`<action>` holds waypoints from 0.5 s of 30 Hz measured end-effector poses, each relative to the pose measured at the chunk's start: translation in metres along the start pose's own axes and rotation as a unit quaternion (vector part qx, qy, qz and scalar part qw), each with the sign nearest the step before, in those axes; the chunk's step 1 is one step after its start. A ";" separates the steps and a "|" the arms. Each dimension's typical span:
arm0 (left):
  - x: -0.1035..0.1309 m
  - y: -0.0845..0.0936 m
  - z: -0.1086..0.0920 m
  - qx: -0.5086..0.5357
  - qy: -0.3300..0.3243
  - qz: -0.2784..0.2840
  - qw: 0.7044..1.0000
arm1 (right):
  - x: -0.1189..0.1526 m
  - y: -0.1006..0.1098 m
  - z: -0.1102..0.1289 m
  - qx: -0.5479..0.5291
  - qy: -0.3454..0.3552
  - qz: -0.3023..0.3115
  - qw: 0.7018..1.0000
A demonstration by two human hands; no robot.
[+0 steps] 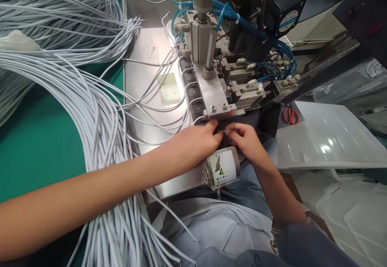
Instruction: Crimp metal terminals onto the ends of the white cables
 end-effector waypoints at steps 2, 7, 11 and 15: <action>0.000 0.000 0.000 -0.004 0.002 0.002 1.000 | 0.001 0.000 0.001 0.008 0.003 -0.004 1.000; 0.001 -0.001 -0.001 -0.010 -0.023 -0.036 0.999 | 0.003 0.004 0.004 0.008 0.015 -0.038 0.999; 0.002 -0.002 -0.002 -0.005 -0.036 -0.050 0.998 | 0.003 0.003 0.007 0.002 0.017 -0.042 0.999; 0.002 -0.002 -0.001 0.010 -0.028 -0.051 0.998 | 0.000 0.001 0.001 -0.010 -0.014 -0.031 0.999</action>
Point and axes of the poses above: each hand's wrist, its own x-axis away from the middle knuckle, its own y-axis out of the back of the hand, z = x × y, the point moved 6 cm from there along -x, towards the middle knuckle, and after that the axes turned 1 degree about x, right-handed, at the moved point
